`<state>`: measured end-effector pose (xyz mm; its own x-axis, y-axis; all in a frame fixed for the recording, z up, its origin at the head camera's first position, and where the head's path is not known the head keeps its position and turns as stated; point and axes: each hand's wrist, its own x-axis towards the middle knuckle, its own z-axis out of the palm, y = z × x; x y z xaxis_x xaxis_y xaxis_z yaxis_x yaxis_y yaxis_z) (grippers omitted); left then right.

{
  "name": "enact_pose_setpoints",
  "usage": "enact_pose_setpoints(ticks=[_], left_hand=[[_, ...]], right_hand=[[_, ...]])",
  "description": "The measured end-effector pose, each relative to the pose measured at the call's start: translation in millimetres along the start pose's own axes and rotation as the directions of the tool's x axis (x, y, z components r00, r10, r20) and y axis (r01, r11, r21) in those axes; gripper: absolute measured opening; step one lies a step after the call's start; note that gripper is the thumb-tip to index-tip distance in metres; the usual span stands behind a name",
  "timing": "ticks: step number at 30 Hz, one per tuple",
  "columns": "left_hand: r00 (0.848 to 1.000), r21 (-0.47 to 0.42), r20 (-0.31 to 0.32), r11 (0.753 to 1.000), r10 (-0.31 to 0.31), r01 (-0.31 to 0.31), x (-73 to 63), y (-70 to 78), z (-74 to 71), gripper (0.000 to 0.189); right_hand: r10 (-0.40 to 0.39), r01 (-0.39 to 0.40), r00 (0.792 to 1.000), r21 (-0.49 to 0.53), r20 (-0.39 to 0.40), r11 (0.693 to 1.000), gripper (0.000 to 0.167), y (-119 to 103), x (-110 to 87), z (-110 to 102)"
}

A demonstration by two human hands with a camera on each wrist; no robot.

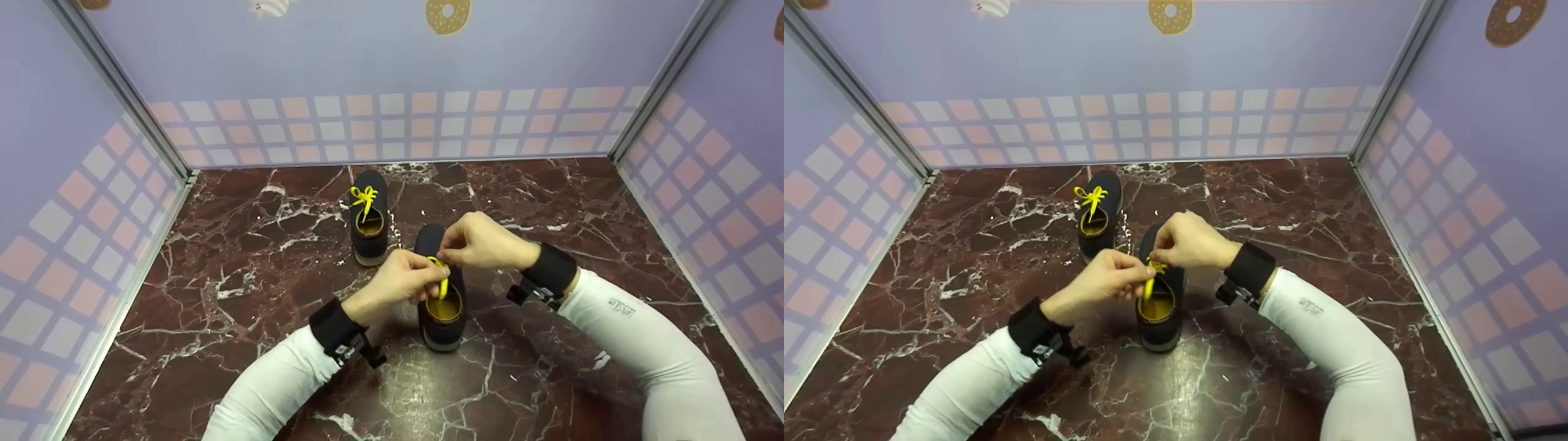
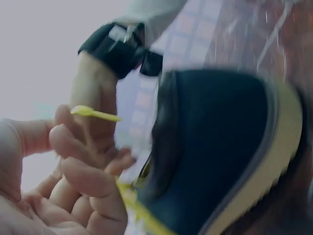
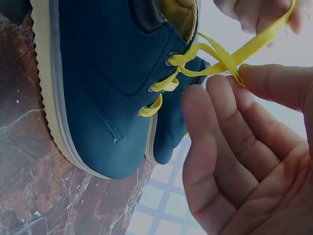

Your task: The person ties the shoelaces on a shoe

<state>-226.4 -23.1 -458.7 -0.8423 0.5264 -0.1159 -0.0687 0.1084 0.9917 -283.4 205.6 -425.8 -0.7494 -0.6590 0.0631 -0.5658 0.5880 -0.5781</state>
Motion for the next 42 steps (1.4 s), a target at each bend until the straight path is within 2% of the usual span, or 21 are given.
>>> enact_pose_setpoints(ticks=[4, 7, 10, 12, 14, 17, 21, 23, 24, 25, 26, 28, 30, 31, 33, 35, 39, 42], left_hand=[[0.998, -0.096, -0.057, 0.995, -0.025, 0.02, 3.6, -5.0, 17.0, 0.023], [0.996, -0.089, -0.092, 0.996, -0.001, -0.008, 6.7, -6.8, 26.9, 0.022], [0.988, 0.017, -0.134, 0.997, 0.08, -0.079, 10.2, -7.0, 34.1, 0.021], [0.975, 0.142, -0.161, 0.981, 0.156, -0.134, 13.3, -7.8, 37.2, 0.021], [0.958, 0.283, -0.175, 0.943, 0.227, -0.172, 16.2, -8.0, 40.2, 0.021], [0.945, 0.491, -0.154, 0.852, 0.289, -0.18, 19.9, -6.3, 43.8, 0.022], [0.956, 0.684, -0.065, 0.71, 0.286, -0.166, 22.5, -2.7, 46.9, 0.024], [0.961, 0.726, -0.019, 0.664, 0.276, -0.176, 22.0, -1.7, 47.0, 0.025], [0.963, 0.733, -0.004, 0.655, 0.27, -0.181, 21.5, -1.9, 46.2, 0.025], [0.963, 0.732, 0.002, 0.656, 0.269, -0.185, 20.9, -2.2, 44.8, 0.026], [0.962, 0.72, -0.007, 0.668, 0.274, -0.185, 20.5, -3.3, 42.7, 0.025], [0.955, 0.67, -0.06, 0.721, 0.292, -0.178, 20.0, -5.8, 35.2, 0.022], [0.934, 0.612, -0.154, 0.773, 0.323, -0.167, 20.1, -7.6, 24.1, 0.019], [0.92, 0.588, -0.198, 0.791, 0.339, -0.166, 20.5, -8.0, 17.9, 0.017], [0.898, 0.563, -0.257, 0.811, 0.358, -0.162, 20.8, -7.4, 6.1, 0.014], [0.889, 0.567, -0.277, 0.809, 0.364, -0.155, 21.5, -6.4, -2.7, 0.013], [0.914, 0.609, -0.224, 0.781, 0.338, -0.14, 23.7, -8.0, -9.7, 0.019], [0.92, 0.637, -0.197, 0.758, 0.338, -0.142, 27.5, -10.9, -8.5, 0.019]], right_hand=[[-0.001, 0.001, 1.0, 0.001, 0.012, 1.0, 0.014, 1.2, 0.9, -0.4], [-0.002, 0.002, 1.0, 0.005, 0.02, 1.0, 0.013, 1.1, 1.4, -1.5], [0.0, 0.0, 1.0, 0.002, 0.022, 1.0, 0.014, 0.5, 1.7, -3.4], [0.003, -0.003, 1.0, 0.002, 0.024, 1.0, 0.016, 0.6, 2.1, -4.4], [0.01, -0.01, 1.0, 0.0, 0.028, 1.0, 0.016, 1.5, 2.1, -4.8], [0.012, -0.012, 0.999, 0.001, 0.031, 1.0, 0.016, 4.2, 1.9, -4.6], [0.018, -0.018, 0.999, 0.002, 0.036, 1.0, 0.015, 8.4, 0.9, -3.4], [0.027, -0.027, 0.999, 0.002, 0.038, 1.0, 0.014, 10.3, 0.6, -2.2], [0.032, -0.032, 0.999, 0.003, 0.039, 0.999, 0.014, 10.9, 0.4, -1.9], [0.037, -0.037, 0.999, 0.004, 0.039, 0.999, 0.014, 11.4, 0.3, -1.5], [0.041, -0.041, 0.998, 0.003, 0.039, 0.999, 0.013, 11.8, 0.2, -1.4], [0.045, -0.045, 0.998, 0.004, 0.036, 0.999, 0.013, 11.6, 0.5, -1.2], [0.047, -0.047, 0.998, 0.008, 0.037, 0.999, 0.013, 10.6, 0.9, -1.9], [0.047, -0.048, 0.998, 0.015, 0.041, 0.999, 0.013, 10.2, 0.9, -2.1], [0.052, -0.054, 0.998, 0.036, 0.048, 0.998, 0.012, 9.9, 0.5, -2.6], [0.057, -0.06, 0.997, 0.056, 0.047, 0.997, 0.012, 10.5, -0.4, -2.5], [0.045, -0.045, 0.999, 0.077, 0.011, 0.996, 0.012, 11.7, -1.2, 0.1], [0.026, -0.024, 0.999, 0.076, -0.023, 0.997, 0.012, 11.8, -2.0, 1.8]])
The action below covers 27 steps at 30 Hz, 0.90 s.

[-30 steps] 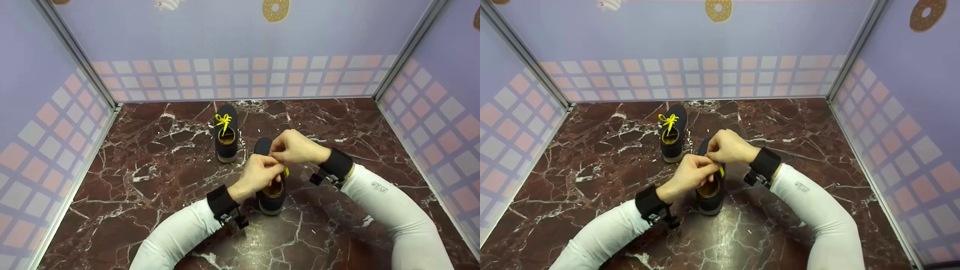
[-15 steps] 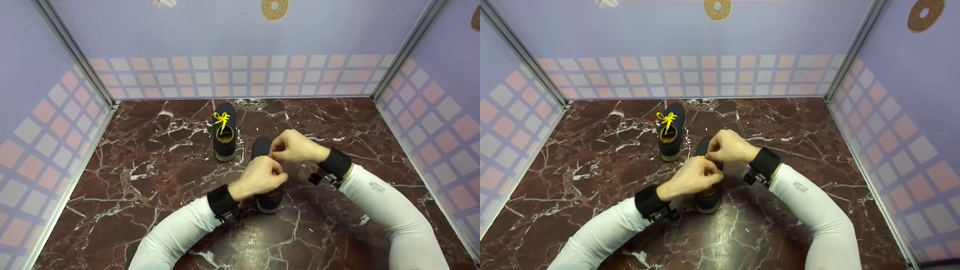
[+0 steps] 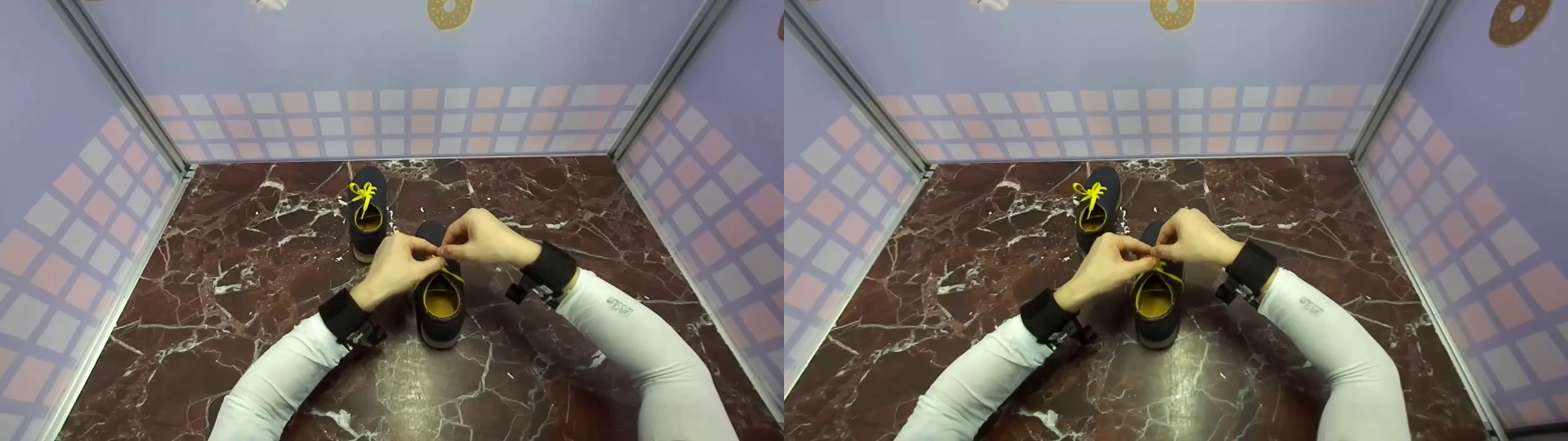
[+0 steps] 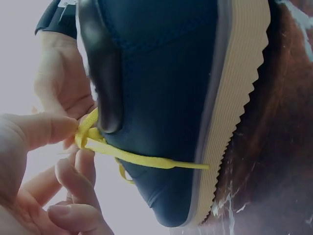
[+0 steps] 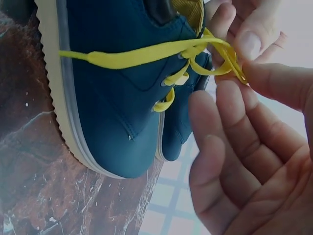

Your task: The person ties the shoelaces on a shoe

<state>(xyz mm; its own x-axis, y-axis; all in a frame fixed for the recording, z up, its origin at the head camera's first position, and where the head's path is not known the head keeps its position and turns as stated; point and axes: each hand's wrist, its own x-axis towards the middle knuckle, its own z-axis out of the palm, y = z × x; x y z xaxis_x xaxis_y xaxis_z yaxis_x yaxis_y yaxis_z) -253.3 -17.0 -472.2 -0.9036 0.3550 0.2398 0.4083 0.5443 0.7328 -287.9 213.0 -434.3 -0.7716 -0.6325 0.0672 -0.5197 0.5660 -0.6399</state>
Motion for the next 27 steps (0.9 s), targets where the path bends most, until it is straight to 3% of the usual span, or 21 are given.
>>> enact_pose_setpoints(ticks=[10, 19, 27], left_hand=[[0.996, 0.029, -0.062, 0.997, 0.068, -0.066, -0.4, -7.8, 7.6, 0.015], [0.999, -0.163, -0.018, 0.986, -0.037, 0.034, 0.5, -12.4, 7.2, 0.014], [0.998, -0.197, 0.019, 0.978, -0.062, 0.064, 1.8, -13.0, 5.0, 0.012]], right_hand=[[-0.018, 0.021, 0.998, 0.046, -0.057, 0.999, 0.012, 0.3, -6.3, 5.9], [-0.044, 0.046, 0.998, 0.042, -0.046, 0.998, 0.005, 13.2, -17.3, 15.8], [-0.058, 0.059, 0.996, 0.029, -0.064, 0.998, 0.005, 18.0, -17.0, 22.7]])
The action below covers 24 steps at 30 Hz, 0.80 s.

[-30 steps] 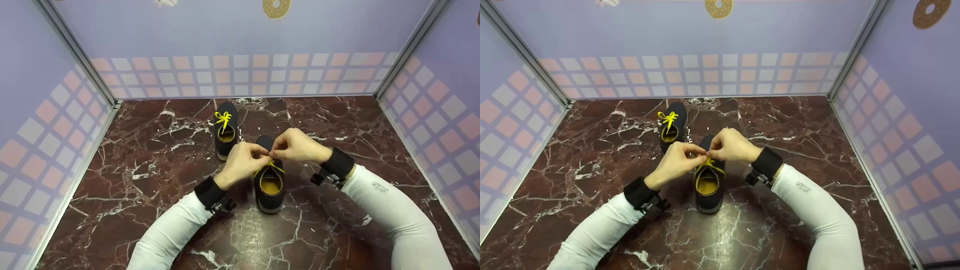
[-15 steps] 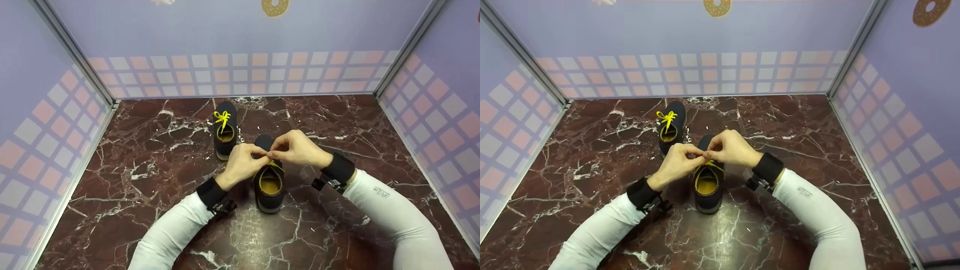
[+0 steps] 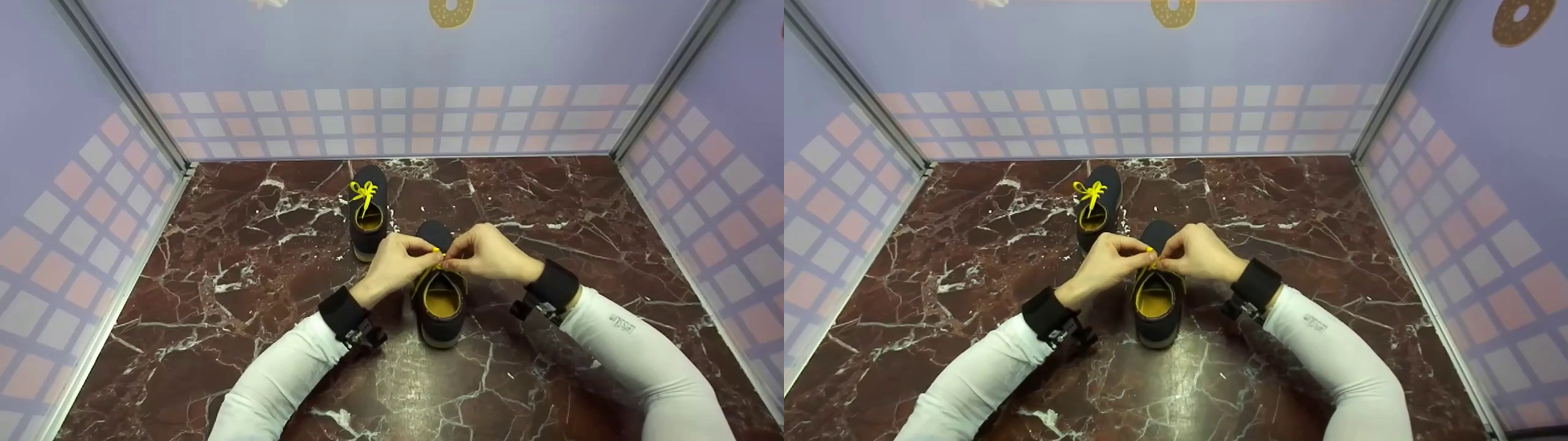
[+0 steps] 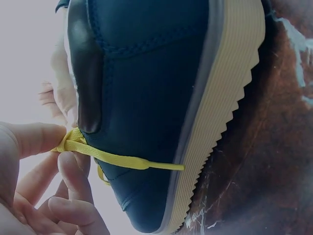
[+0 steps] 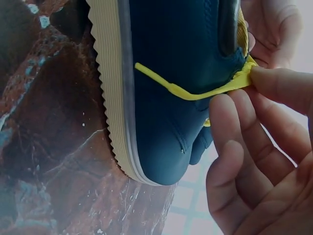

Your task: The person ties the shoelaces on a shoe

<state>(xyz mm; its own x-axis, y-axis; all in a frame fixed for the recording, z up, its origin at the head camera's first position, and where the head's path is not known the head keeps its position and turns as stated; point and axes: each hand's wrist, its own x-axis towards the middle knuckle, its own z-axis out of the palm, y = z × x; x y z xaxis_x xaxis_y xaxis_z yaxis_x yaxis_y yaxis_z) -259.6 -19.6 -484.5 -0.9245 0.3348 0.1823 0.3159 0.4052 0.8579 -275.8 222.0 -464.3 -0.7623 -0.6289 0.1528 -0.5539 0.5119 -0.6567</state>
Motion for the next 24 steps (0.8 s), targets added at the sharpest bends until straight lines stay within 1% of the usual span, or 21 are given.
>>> enact_pose_setpoints(ticks=[4, 7, 9, 11, 14, 16, 19, 22, 24], left_hand=[[1.0, -0.015, 0.0, 1.0, 0.009, -0.009, 0.5, 0.4, 0.9, 0.011], [1.0, -0.019, -0.001, 1.0, 0.025, -0.025, 0.5, 2.3, 0.4, 0.011], [0.999, -0.012, 0.0, 0.999, 0.042, -0.042, 0.4, 3.9, 0.0, 0.011], [0.998, 0.001, 0.002, 0.998, 0.061, -0.061, 0.4, 5.0, -0.6, 0.012], [0.998, 0.012, -0.002, 0.998, 0.066, -0.066, 0.3, 6.7, -1.0, 0.012], [0.999, -0.011, -0.003, 0.999, 0.045, -0.045, 0.6, 7.2, -1.0, 0.012], [1.0, -0.095, 0.007, 0.995, -0.011, 0.011, 0.9, 6.8, -0.4, 0.012], [0.997, -0.221, 0.033, 0.972, -0.077, 0.082, 2.1, 5.5, 0.3, 0.013], [0.992, -0.282, 0.047, 0.952, -0.114, 0.123, 2.8, 5.9, 0.0, 0.014]], right_hand=[[0.004, -0.004, 1.0, -0.004, -0.016, 1.0, 0.006, 0.0, -0.3, 2.0], [0.01, -0.01, 0.999, -0.007, -0.04, 1.0, 0.002, -0.6, 0.3, 4.0], [0.009, -0.009, 0.998, -0.004, -0.061, 1.0, 0.009, -1.0, 0.9, 5.7], [0.006, -0.005, 0.998, 0.022, -0.07, 1.0, 0.018, -1.6, 1.8, 7.7], [-0.004, 0.009, 0.998, 0.075, -0.059, 0.997, 0.03, -2.2, 2.9, 9.7], [-0.008, 0.013, 0.999, 0.11, -0.043, 0.994, 0.034, -1.8, 3.9, 10.2], [-0.01, 0.013, 1.0, 0.138, -0.022, 0.99, 0.037, 0.1, 5.3, 10.1], [-0.006, 0.007, 1.0, 0.159, -0.01, 0.987, 0.038, 1.6, 6.3, 10.0], [-0.006, 0.009, 1.0, 0.167, -0.013, 0.986, 0.038, 1.4, 6.6, 10.1]])
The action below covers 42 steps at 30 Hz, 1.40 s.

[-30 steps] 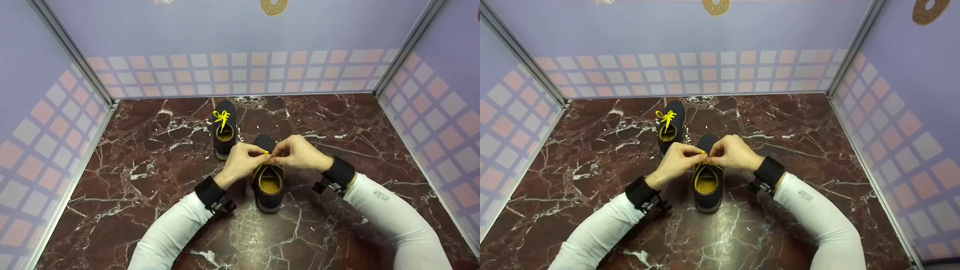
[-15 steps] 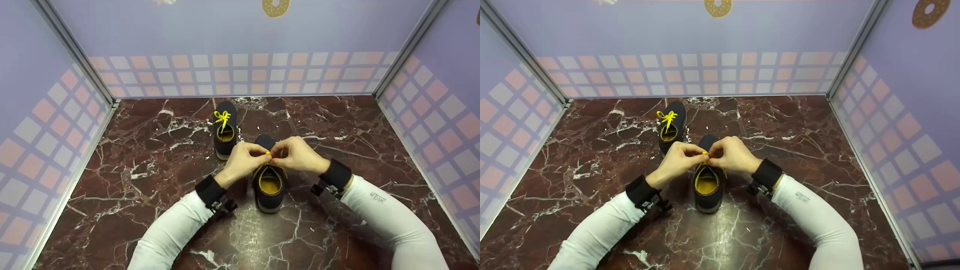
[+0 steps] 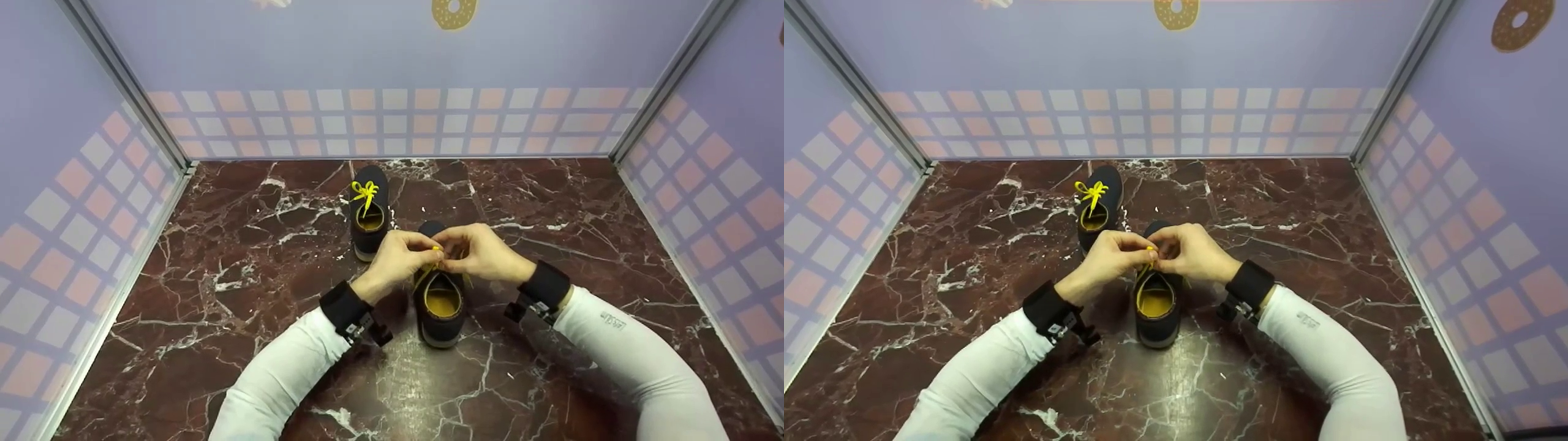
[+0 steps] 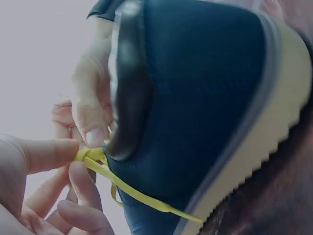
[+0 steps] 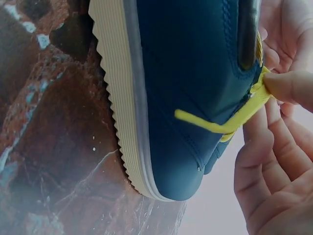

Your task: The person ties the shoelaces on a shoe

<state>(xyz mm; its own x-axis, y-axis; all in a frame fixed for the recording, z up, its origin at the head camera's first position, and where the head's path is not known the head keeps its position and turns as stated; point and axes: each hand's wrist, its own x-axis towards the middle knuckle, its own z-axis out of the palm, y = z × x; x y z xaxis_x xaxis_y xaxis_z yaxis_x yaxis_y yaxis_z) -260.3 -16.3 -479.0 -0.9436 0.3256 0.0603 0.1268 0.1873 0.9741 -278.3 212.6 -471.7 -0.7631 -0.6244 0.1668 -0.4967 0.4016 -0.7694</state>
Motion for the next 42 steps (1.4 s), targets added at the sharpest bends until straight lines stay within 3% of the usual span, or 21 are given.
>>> enact_pose_setpoints(ticks=[2, 4, 8, 11, 13, 16, 18, 20, 23, 25, 29, 33, 36, 39, 42], left_hand=[[1.0, -0.039, -0.003, 0.999, -0.025, 0.025, -0.2, 0.9, 0.5, 0.013], [1.0, -0.025, -0.016, 1.0, -0.008, 0.007, -1.3, 1.5, 1.1, 0.013], [0.993, 0.105, -0.05, 0.989, 0.107, -0.101, -4.0, 0.5, 2.4, 0.01], [0.984, 0.18, -0.057, 0.971, 0.168, -0.155, -5.4, -1.1, 1.9, 0.01], [0.984, 0.179, -0.051, 0.97, 0.173, -0.162, -6.3, -1.8, 1.0, 0.01], [0.986, 0.149, -0.033, 0.976, 0.163, -0.157, -7.5, -1.9, -0.5, 0.01], [0.987, 0.121, -0.024, 0.981, 0.157, -0.153, -8.0, -2.1, -1.0, 0.01], [0.987, 0.108, -0.024, 0.982, 0.161, -0.157, -8.2, -3.1, -1.0, 0.009], [0.984, 0.121, -0.038, 0.979, 0.172, -0.166, -9.3, -5.0, 0.0, 0.009], [0.979, 0.156, -0.053, 0.97, 0.196, -0.186, -10.1, -5.8, 1.4, 0.009], [0.96, 0.254, -0.074, 0.936, 0.27, -0.243, -10.9, -6.1, 5.1, 0.01], [0.937, 0.328, -0.076, 0.896, 0.341, -0.299, -11.7, -6.8, 8.0, 0.009], [0.92, 0.366, -0.083, 0.87, 0.383, -0.33, -13.1, -8.1, 8.9, 0.01], [0.901, 0.39, -0.083, 0.846, 0.427, -0.365, -14.5, -9.5, 10.5, 0.01], [0.884, 0.411, -0.057, 0.818, 0.464, -0.403, -15.0, -10.7, 11.8, 0.01]], right_hand=[[0.0, -0.001, 1.0, -0.011, -0.021, 1.0, 0.037, -0.4, -0.2, 1.7], [0.01, -0.012, 0.999, -0.037, -0.054, 0.999, 0.035, -1.3, 0.0, 4.9], [0.003, -0.024, 0.99, -0.145, -0.138, 0.989, 0.029, -4.8, -0.2, 13.9], [-0.063, 0.014, 0.981, -0.261, -0.181, 0.965, 0.016, -7.5, -0.5, 19.1], [-0.108, 0.039, 0.975, -0.33, -0.195, 0.943, 0.006, -8.8, -0.4, 21.0], [-0.137, 0.056, 0.972, -0.38, -0.188, 0.923, 0.008, -9.5, 0.4, 20.1], [-0.116, 0.047, 0.978, -0.355, -0.173, 0.934, 0.007, -8.1, 1.2, 17.6], [-0.05, 0.012, 0.989, -0.271, -0.136, 0.963, 0.006, -6.2, 2.1, 14.0], [0.081, -0.083, 0.996, -0.062, -0.041, 0.995, 0.01, -0.7, 4.0, 8.1], [0.163, -0.166, 0.986, 0.079, 0.044, 0.983, 0.012, 3.0, 5.2, 4.5], [0.25, -0.305, 0.945, 0.297, 0.209, 0.905, 0.013, 12.0, 6.6, -1.1], [0.291, -0.445, 0.889, 0.513, 0.354, 0.734, 0.018, 19.5, 5.7, -6.2], [0.292, -0.515, 0.852, 0.596, 0.434, 0.616, 0.024, 22.4, 5.7, -8.6], [0.277, -0.536, 0.838, 0.614, 0.47, 0.58, 0.021, 24.6, 4.2, -8.0], [0.267, -0.535, 0.839, 0.631, 0.475, 0.562, 0.018, 25.7, 1.9, -5.8]])
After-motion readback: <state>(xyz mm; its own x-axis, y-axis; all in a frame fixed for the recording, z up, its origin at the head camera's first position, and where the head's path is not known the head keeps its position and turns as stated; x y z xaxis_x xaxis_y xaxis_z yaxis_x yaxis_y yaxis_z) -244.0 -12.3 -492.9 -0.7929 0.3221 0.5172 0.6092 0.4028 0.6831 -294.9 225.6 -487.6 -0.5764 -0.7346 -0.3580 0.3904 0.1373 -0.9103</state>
